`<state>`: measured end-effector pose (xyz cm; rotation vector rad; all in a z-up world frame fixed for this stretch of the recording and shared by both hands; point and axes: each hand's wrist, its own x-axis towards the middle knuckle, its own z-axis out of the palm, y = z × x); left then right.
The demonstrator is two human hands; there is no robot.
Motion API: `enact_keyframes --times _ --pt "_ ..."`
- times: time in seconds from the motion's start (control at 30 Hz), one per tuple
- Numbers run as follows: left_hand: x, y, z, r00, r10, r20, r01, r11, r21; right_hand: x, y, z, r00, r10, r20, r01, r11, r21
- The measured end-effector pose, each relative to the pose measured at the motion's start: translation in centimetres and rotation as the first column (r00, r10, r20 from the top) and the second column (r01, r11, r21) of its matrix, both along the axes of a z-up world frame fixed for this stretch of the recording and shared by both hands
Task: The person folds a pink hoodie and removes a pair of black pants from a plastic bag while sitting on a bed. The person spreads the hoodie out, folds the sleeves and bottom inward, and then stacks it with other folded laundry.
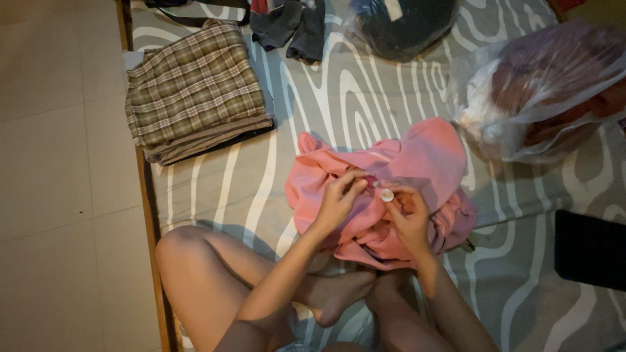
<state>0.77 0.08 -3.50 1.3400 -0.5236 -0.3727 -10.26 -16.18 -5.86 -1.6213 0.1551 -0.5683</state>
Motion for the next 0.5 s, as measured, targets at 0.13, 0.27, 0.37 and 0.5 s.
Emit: enact_keyframes --times 0.13,0.27,0.37,0.5 --pt "0.0 0.2 0.3 0.998 -0.055 0.007 0.055 0.998 -0.014 -0.1 -0.2 -0.1 0.999 -0.019 -0.050 0.017 0.999 -0.048" --pt "-0.4 0.5 1.5 0.996 -0.049 0.080 0.042 0.996 0.080 -0.2 -0.4 -0.7 0.997 -0.050 -0.060 0.044 0.994 -0.098" --pt "-0.4 0.6 2.0 0.988 -0.065 0.143 0.042 0.986 0.160 -0.1 -0.3 -0.8 1.000 -0.016 0.007 0.016 0.997 -0.070" --pt "-0.2 -0.1 1.5 0.994 -0.084 0.075 0.065 0.970 0.234 0.0 0.0 0.2 0.998 -0.061 0.030 0.067 0.961 -0.270"
